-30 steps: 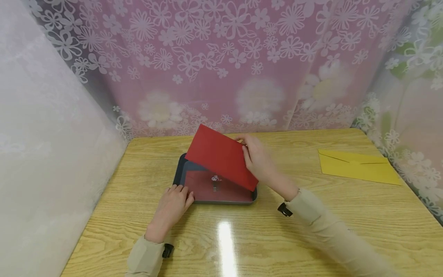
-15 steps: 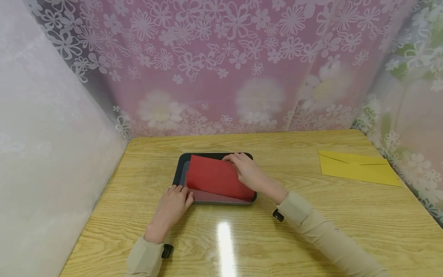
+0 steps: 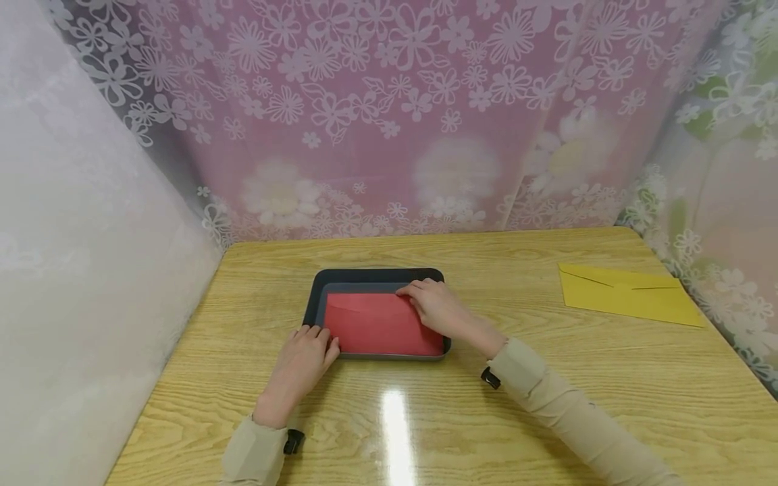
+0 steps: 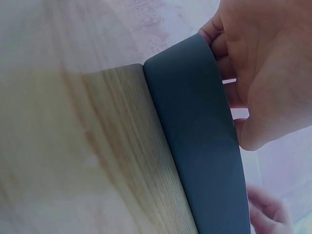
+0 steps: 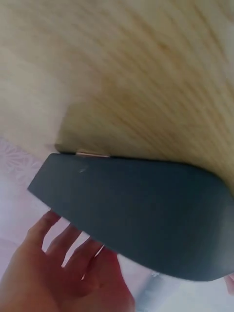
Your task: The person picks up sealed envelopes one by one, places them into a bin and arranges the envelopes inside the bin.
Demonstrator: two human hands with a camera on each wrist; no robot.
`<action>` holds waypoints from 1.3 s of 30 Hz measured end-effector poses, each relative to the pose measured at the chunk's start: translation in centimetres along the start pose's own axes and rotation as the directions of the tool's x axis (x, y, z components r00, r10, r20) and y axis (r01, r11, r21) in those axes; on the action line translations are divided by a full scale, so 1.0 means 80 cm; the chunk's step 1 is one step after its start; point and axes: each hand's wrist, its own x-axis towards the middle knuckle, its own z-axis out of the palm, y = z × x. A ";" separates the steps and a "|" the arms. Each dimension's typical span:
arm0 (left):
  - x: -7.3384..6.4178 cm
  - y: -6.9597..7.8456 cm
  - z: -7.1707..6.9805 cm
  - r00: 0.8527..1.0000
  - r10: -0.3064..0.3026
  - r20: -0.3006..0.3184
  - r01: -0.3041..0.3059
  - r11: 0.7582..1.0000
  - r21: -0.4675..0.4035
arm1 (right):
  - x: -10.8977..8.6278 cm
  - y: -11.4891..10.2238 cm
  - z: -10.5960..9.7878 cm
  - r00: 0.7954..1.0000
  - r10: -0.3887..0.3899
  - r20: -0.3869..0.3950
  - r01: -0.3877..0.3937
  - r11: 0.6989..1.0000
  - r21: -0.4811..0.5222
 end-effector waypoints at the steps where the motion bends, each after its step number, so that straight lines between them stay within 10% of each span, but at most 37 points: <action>1: 0.000 0.000 0.000 1.000 -0.001 0.001 0.001 1.000 -0.004 | -0.001 0.002 -0.001 1.000 -0.006 0.009 0.006 1.000 0.008; 21: -0.001 0.001 -0.002 1.000 -0.003 0.009 0.003 1.000 0.008 | -0.078 0.092 -0.084 0.917 0.124 -0.378 -0.146 0.989 -0.031; 39: -0.001 0.000 0.000 1.000 0.018 -0.017 -0.018 0.999 0.026 | -0.222 0.220 -0.116 0.900 0.424 -0.102 -0.436 0.877 -0.200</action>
